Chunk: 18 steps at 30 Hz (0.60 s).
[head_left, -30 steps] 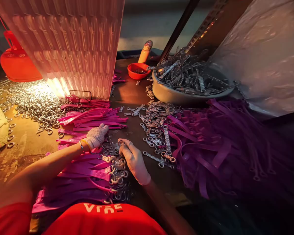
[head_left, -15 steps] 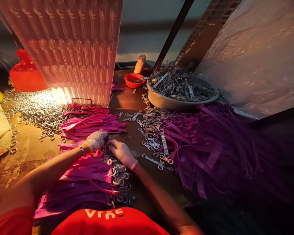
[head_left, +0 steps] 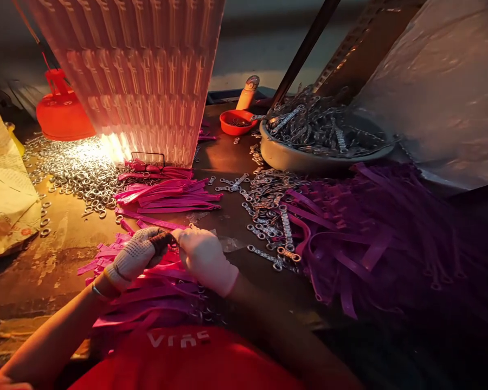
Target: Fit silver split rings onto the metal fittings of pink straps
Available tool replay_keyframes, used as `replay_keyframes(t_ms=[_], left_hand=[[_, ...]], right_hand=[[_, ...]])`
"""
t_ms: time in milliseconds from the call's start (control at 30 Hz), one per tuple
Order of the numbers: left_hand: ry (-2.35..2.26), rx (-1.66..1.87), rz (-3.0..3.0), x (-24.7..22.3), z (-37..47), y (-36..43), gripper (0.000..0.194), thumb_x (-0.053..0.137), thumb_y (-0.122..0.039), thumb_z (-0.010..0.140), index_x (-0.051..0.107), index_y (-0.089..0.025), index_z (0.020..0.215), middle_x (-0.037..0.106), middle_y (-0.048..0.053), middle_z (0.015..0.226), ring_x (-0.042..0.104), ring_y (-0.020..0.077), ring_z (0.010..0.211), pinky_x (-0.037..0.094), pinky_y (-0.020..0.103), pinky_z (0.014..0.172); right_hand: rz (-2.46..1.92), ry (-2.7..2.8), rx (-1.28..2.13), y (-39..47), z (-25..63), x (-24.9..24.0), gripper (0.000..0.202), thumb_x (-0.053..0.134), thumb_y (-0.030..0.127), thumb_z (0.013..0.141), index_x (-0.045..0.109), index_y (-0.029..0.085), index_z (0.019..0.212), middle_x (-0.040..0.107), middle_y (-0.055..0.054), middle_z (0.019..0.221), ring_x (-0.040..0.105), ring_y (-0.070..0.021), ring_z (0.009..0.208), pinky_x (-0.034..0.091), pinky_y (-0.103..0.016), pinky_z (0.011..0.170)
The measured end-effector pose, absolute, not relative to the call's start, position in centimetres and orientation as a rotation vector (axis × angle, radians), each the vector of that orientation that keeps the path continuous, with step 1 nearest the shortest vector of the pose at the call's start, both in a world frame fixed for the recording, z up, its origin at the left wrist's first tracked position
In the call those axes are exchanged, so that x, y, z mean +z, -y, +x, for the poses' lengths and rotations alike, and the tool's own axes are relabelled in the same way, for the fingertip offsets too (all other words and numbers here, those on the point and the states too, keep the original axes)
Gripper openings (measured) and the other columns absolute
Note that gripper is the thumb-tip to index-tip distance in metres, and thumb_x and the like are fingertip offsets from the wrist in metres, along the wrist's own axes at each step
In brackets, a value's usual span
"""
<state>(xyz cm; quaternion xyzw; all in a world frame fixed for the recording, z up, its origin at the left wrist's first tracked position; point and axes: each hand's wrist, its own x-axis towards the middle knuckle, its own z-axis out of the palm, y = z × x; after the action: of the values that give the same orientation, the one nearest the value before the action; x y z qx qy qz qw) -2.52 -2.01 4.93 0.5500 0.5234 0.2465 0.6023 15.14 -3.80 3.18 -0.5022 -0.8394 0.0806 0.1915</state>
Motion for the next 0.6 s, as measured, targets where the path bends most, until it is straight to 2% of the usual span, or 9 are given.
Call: replay_keyframes(t_ms=[133,200,267,367,500,600], left_hand=[[-1.309,0.593,1.624,4.4,-3.1,2.8,0.027,0.055,-0.038,0.087,0.054,-0.016,0.07,0.05,-0.001,0.056,0.041,0.0099,0.051,0.029,0.021,0.048],[-1.291,0.611,1.815,4.3,-3.4,2.7,0.022,0.056,-0.031,0.084,0.055,-0.015,0.069,0.055,0.001,0.063,0.043,0.0112,0.058,0.03,0.022,0.053],[-1.223,0.532,1.808,4.1,-3.9,2.5,0.018,0.053,-0.026,0.082,0.054,-0.016,0.068,0.054,0.001,0.062,0.042,0.0115,0.057,0.029,0.023,0.053],[-1.146,0.444,1.703,3.5,-4.5,2.5,0.012,0.048,-0.02,0.08,0.053,-0.016,0.069,0.051,-0.001,0.057,0.042,0.0118,0.053,0.029,0.024,0.051],[-1.146,0.513,1.965,2.7,-4.7,3.1,0.012,0.051,-0.016,0.081,0.062,-0.015,0.076,0.065,0.004,0.074,0.052,0.0155,0.066,0.038,0.027,0.063],[-1.105,0.52,1.921,2.4,-4.9,3.5,0.016,0.053,-0.022,0.086,0.067,-0.015,0.081,0.07,0.005,0.081,0.056,0.0173,0.071,0.043,0.028,0.069]], right_hand=[[-1.367,2.452,-0.065,4.8,14.5,2.5,0.02,0.047,0.015,0.096,0.064,0.014,0.107,0.064,-0.009,0.08,0.054,-0.0211,0.07,0.028,-0.035,0.063],[-1.342,2.425,-0.163,5.0,14.5,2.0,0.022,0.044,0.014,0.097,0.063,0.013,0.108,0.062,-0.008,0.077,0.05,-0.0208,0.067,0.025,-0.035,0.061],[-1.301,2.387,-0.215,5.1,14.4,1.5,0.024,0.041,0.015,0.099,0.062,0.013,0.109,0.059,-0.008,0.075,0.047,-0.0211,0.066,0.024,-0.036,0.061],[-1.256,2.384,-0.221,5.1,14.3,1.0,0.025,0.04,0.016,0.099,0.061,0.013,0.113,0.059,-0.008,0.077,0.046,-0.0214,0.067,0.025,-0.036,0.062],[-1.258,2.422,-0.16,5.0,14.1,0.8,0.025,0.043,0.014,0.097,0.062,0.014,0.112,0.063,-0.008,0.08,0.051,-0.0218,0.071,0.029,-0.035,0.064],[-1.28,2.386,-0.02,5.2,14.0,1.2,0.024,0.046,0.014,0.096,0.063,0.015,0.113,0.067,-0.009,0.087,0.058,-0.0224,0.078,0.036,-0.034,0.069]])
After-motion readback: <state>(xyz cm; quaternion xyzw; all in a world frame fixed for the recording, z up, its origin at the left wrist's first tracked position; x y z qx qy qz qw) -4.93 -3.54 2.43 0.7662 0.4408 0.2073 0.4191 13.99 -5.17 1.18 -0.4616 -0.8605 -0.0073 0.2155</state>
